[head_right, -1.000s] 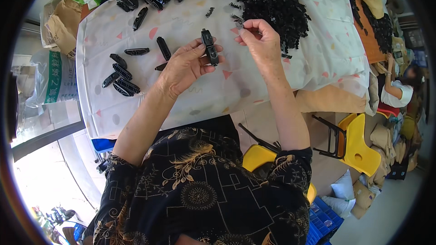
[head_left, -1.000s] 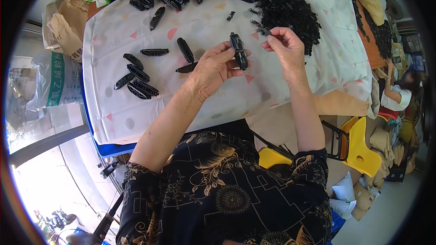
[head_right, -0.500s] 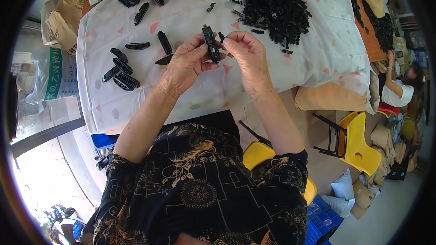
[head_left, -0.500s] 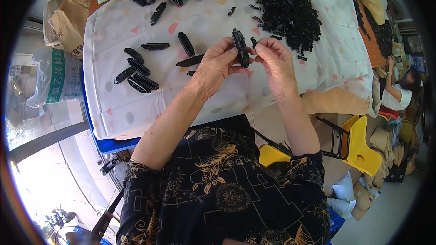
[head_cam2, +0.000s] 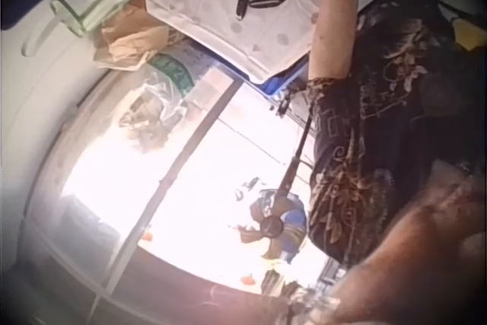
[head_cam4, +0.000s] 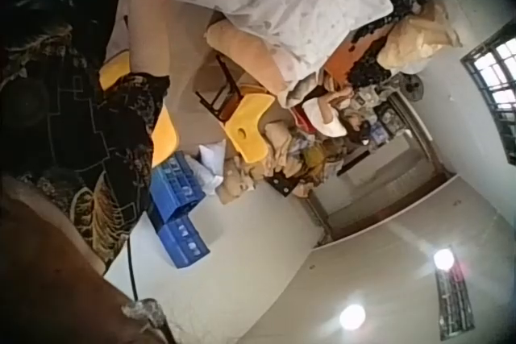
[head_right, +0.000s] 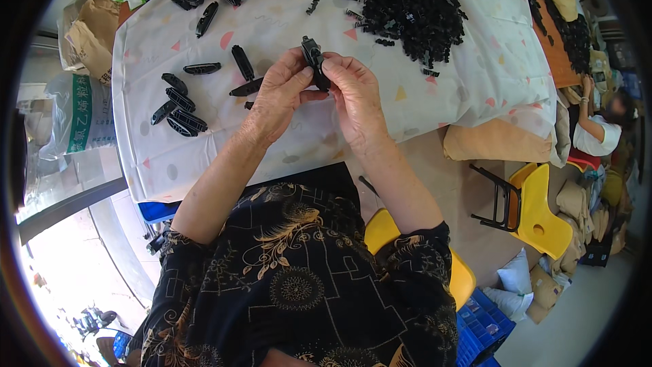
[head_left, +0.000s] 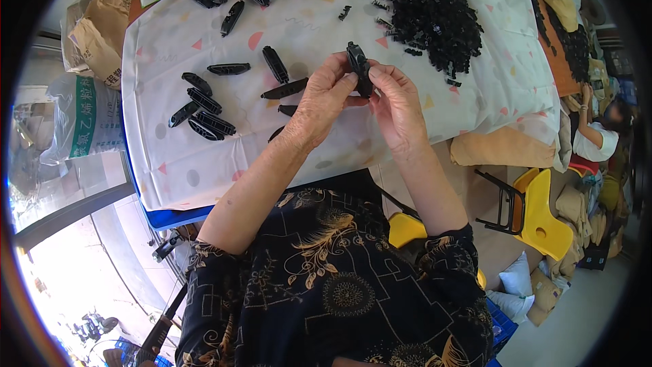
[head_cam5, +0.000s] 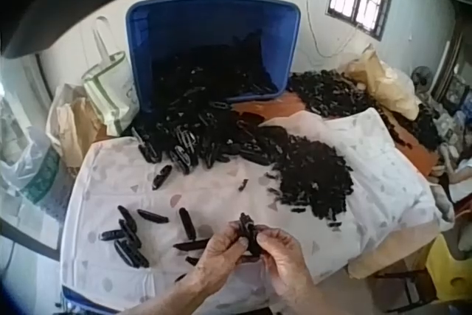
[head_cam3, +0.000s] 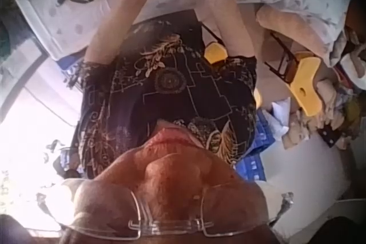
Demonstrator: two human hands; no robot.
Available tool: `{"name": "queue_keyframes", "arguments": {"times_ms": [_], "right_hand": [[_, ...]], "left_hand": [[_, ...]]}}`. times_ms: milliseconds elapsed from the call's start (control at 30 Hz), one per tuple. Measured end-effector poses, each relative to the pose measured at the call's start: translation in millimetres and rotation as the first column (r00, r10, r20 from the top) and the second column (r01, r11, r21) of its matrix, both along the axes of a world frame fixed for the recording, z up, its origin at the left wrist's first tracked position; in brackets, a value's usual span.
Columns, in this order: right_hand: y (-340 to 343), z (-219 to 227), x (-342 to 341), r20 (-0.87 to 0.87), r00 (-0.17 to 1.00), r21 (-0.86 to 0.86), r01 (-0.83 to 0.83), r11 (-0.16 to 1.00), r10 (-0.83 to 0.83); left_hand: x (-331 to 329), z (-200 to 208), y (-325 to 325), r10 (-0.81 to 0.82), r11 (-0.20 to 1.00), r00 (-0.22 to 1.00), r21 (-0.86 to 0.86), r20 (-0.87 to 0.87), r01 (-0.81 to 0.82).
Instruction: Assembling and inspecting small black plastic components at a workstation.
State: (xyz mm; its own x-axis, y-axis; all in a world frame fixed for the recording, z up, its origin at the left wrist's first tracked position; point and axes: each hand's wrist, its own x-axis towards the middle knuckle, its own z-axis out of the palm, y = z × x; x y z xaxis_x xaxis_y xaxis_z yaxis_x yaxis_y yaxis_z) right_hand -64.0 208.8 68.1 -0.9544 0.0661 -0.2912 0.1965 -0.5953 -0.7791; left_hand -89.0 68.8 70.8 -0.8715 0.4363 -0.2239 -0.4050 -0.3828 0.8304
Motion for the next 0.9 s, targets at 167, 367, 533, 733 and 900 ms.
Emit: {"name": "queue_keyframes", "arguments": {"times_ms": [167,367,533,733,900], "right_hand": [[-4.4,-3.0,1.4,-0.017,1.000,0.004,0.023,1.000,-0.022],[-9.9,-9.8,1.0,-0.062,0.997,0.064,0.049,0.997,-0.045],[-2.6,-6.3,-3.3,-0.062,0.997,0.176,-0.033,0.984,0.044],[12.7,9.0,-12.8,-0.027,0.954,0.303,-0.278,0.911,0.300],[15.2,8.4,-20.1,0.011,0.941,0.311,-0.326,0.893,0.339]], "left_hand": [[0.2,-3.0,0.3,0.008,0.999,1.000,-0.033,-0.007,-0.008],[-0.3,-2.7,2.1,-0.001,0.993,0.999,-0.115,-0.045,-0.005],[-3.0,-14.6,1.4,-0.056,0.956,0.974,-0.292,-0.218,-0.010],[-2.7,-14.0,5.9,-0.112,0.921,0.943,-0.388,-0.315,-0.020],[-12.3,-13.0,3.9,-0.145,0.928,0.937,-0.372,-0.318,0.018]]}}
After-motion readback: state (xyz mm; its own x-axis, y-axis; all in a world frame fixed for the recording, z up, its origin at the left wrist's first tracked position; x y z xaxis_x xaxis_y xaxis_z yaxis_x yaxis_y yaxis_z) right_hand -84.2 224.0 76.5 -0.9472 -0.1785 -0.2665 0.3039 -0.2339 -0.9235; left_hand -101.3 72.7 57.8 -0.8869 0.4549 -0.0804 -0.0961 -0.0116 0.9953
